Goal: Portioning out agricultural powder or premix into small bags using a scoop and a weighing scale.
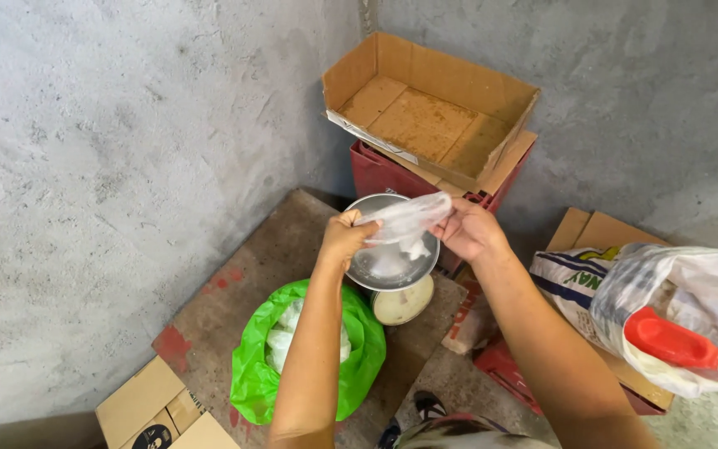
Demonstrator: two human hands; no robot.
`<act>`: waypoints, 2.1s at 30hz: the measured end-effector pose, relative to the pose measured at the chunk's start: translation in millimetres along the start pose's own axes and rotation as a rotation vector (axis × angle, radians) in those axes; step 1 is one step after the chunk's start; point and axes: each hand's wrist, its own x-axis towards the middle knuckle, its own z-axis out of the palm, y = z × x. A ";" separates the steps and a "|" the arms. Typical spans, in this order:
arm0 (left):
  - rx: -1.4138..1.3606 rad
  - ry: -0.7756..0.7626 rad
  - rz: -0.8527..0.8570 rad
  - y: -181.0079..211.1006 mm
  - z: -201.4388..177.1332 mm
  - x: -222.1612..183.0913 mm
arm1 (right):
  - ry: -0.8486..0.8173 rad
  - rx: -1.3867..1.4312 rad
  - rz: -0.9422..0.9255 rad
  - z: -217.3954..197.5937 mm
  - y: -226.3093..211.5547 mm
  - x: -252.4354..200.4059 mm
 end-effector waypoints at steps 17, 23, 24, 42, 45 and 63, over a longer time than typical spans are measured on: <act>-0.111 -0.192 -0.034 8.1 2.5 -24.6 | -0.012 -0.196 0.204 25.5 -6.1 -4.1; -0.223 0.024 -0.163 -10.4 0.3 -5.4 | -0.034 -0.431 0.142 21.2 2.9 -7.4; -0.447 0.066 -0.195 -15.9 -5.4 1.8 | -0.045 -0.638 0.096 22.3 4.8 -8.4; 0.188 0.001 -0.074 52.5 31.4 -62.6 | -0.063 -0.253 0.107 21.2 8.4 23.6; 0.038 -0.030 0.081 -18.7 20.5 -16.2 | -0.158 -0.461 0.108 46.7 1.2 6.9; 0.449 0.126 0.197 15.4 2.8 -46.6 | -0.159 -0.540 -0.002 16.2 -10.0 27.2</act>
